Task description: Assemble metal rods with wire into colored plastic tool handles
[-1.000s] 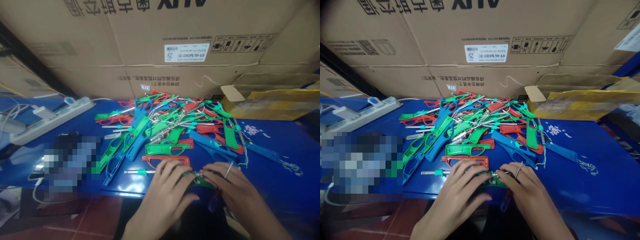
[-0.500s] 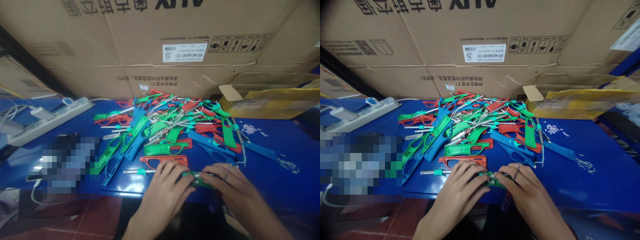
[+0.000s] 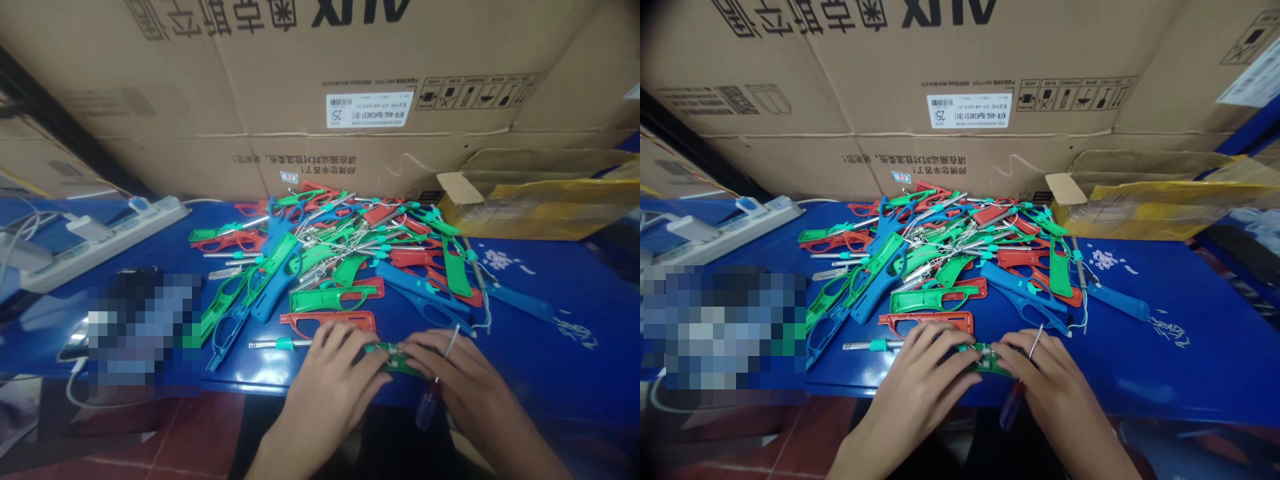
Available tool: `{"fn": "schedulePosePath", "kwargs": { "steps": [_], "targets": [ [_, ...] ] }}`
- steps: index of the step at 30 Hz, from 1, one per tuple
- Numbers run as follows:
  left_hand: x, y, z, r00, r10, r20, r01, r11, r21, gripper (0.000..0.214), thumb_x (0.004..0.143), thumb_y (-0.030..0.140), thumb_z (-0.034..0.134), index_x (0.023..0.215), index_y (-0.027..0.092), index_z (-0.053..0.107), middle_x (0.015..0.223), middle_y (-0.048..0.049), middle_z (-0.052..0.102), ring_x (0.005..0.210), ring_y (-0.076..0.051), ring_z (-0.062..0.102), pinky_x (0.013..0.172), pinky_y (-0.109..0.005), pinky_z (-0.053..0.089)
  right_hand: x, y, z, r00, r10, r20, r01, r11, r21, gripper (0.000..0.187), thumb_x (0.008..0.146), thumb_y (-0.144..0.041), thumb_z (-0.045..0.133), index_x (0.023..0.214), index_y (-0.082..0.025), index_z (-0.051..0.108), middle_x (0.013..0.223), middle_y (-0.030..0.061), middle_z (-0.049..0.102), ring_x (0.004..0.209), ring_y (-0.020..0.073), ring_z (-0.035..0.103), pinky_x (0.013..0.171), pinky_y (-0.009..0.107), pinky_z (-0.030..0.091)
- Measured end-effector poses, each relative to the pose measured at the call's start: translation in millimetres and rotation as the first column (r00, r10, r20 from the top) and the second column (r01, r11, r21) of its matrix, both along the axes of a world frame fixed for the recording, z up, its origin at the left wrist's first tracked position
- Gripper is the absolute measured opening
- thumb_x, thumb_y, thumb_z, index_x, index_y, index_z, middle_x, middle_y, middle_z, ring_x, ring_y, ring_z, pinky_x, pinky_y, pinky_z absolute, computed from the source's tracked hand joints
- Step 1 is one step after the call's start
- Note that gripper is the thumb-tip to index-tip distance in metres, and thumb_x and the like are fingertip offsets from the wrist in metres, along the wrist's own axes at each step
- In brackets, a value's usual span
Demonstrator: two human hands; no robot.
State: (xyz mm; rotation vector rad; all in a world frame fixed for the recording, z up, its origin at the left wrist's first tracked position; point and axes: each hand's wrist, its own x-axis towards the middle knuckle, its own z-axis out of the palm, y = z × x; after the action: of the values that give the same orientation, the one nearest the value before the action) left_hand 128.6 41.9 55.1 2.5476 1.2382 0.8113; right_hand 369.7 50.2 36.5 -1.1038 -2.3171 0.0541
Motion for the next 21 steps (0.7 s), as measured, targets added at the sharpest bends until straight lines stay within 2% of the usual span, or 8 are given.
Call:
{"fn": "schedulePosePath", "kwargs": {
  "steps": [5,12,17,21],
  "targets": [
    [0.1,-0.9,0.4,1.000,0.001,-0.003,-0.001,1.000,0.003,0.020,0.106,0.030,0.057,0.120,0.021,0.068,0.120,-0.0034,0.071,0.109,-0.026,0.059,0.100,-0.047,0.046,0.8,-3.0,-3.0,0.999,-0.018,0.026,0.019,0.999,-0.029,0.038,0.095,-0.004,0.050,0.118,-0.025,0.072,0.111,0.0049,0.076,0.101,0.0205,0.072,0.086,0.035,0.056],
    [-0.2,-0.3,2.1,1.000,-0.001,0.004,0.001,1.000,-0.020,0.018,0.106,0.030,0.058,0.118,0.020,0.066,0.119,-0.0025,0.071,0.109,-0.024,0.058,0.099,-0.043,0.044,-1.7,-2.7,-2.4,0.999,-0.016,0.036,0.016,1.000,0.005,0.024,0.104,-0.018,0.051,0.118,-0.023,0.069,0.109,0.0050,0.077,0.098,0.0214,0.073,0.084,0.036,0.057],
    [0.2,0.4,3.0,0.999,0.000,0.032,0.001,1.000,-0.024,0.017,0.105,0.030,0.060,0.116,0.018,0.065,0.116,-0.0022,0.071,0.108,-0.023,0.058,0.100,-0.042,0.043,0.3,-2.5,-5.7,0.999,0.007,0.037,-0.007,1.000,-0.003,0.026,0.103,-0.013,0.051,0.120,-0.024,0.067,0.117,0.0042,0.076,0.105,0.0205,0.072,0.089,0.036,0.056],
    [0.0,0.7,2.0,1.000,-0.001,0.029,0.002,1.000,-0.031,0.017,0.105,0.029,0.060,0.117,0.018,0.065,0.117,-0.0024,0.071,0.108,-0.023,0.058,0.100,-0.043,0.043,-0.8,-1.3,-4.4,1.000,-0.001,0.018,0.001,1.000,-0.003,0.026,0.102,-0.013,0.052,0.116,-0.025,0.070,0.116,0.0034,0.076,0.103,0.0197,0.072,0.087,0.035,0.057]
  ]
}}
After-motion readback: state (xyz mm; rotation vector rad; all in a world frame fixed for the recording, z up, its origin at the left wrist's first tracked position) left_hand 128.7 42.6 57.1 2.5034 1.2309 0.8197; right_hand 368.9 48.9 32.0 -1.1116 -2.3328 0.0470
